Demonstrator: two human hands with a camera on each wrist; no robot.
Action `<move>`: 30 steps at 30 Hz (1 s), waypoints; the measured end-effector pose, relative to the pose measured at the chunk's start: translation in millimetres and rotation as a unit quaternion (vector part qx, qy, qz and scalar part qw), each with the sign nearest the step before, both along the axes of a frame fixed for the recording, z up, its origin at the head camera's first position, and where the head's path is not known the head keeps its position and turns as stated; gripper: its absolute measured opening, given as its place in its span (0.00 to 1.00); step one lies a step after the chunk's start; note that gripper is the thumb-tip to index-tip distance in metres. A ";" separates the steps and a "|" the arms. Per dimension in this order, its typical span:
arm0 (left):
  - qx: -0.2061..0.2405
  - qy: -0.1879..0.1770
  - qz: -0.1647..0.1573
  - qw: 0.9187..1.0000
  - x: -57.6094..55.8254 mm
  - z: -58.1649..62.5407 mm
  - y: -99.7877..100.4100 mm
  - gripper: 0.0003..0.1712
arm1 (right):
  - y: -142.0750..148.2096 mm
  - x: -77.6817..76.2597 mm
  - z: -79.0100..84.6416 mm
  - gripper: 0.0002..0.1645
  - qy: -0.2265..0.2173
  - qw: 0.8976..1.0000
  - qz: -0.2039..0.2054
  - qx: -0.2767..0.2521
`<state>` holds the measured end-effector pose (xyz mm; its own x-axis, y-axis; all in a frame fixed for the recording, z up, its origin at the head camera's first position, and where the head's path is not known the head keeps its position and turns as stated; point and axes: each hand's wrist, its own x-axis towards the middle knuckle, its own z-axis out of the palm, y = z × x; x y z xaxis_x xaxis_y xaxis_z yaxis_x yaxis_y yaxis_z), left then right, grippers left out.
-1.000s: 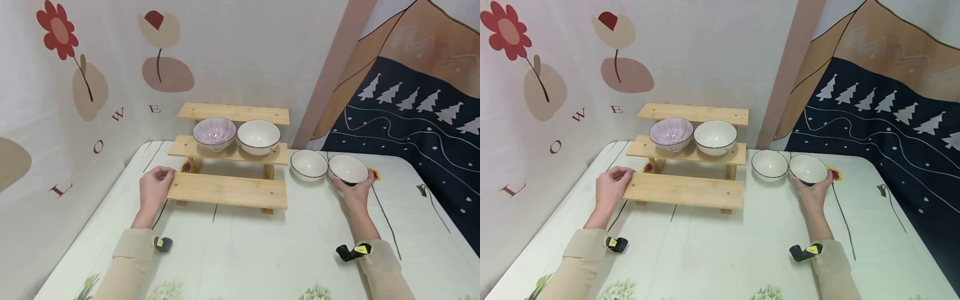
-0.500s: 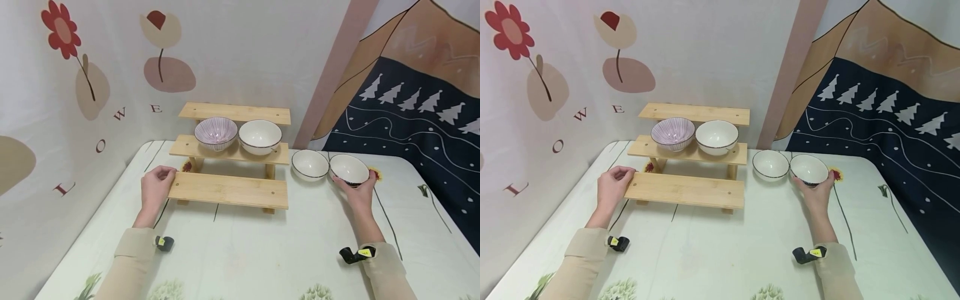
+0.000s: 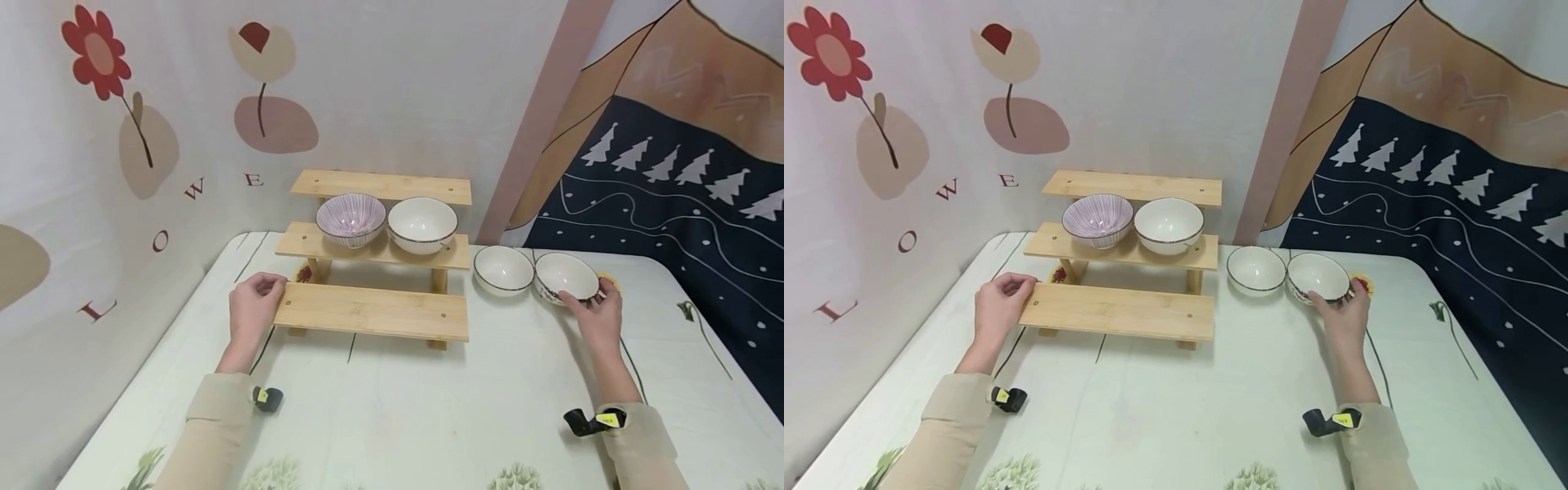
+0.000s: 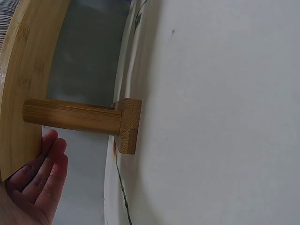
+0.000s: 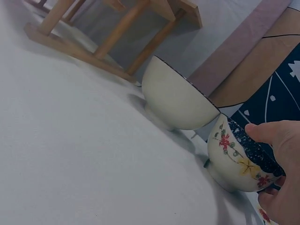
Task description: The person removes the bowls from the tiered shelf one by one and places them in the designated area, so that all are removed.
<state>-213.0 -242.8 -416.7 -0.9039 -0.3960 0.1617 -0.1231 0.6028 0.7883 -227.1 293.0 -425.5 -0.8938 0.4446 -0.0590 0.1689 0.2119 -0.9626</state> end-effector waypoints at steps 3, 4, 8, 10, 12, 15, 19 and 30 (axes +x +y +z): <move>-0.003 0.000 0.000 1.000 0.0 -0.1 -0.8 0.15 | 1.2 1.1 4.0 0.51 -0.004 1.000 -0.012 0.020; -0.004 0.000 0.000 1.000 0.1 0.0 -0.8 0.15 | 1.4 1.4 5.1 0.50 -0.003 1.000 -0.016 0.025; -0.008 0.001 0.000 1.000 0.1 -0.1 -1.0 0.15 | 2.9 3.3 8.3 0.47 -0.001 0.998 -0.030 0.049; -0.007 0.001 -0.001 1.000 0.1 -0.1 -0.8 0.15 | 3.5 4.3 9.7 0.46 0.001 0.998 -0.039 0.053; -0.005 0.002 -0.002 1.000 0.2 -0.2 -0.6 0.15 | 4.1 5.0 11.0 0.45 0.006 0.997 -0.045 0.060; -0.003 0.001 -0.003 1.000 0.5 -0.1 -0.3 0.15 | 4.2 6.0 12.2 0.43 0.015 0.996 -0.057 0.074; -0.004 0.000 -0.001 1.000 0.1 0.0 -0.2 0.15 | 1.6 6.6 15.1 0.41 0.032 0.993 -0.064 0.089; 0.003 -0.002 0.001 1.000 -0.4 0.1 0.1 0.15 | -23.2 8.6 36.3 0.39 0.075 0.994 -0.036 0.070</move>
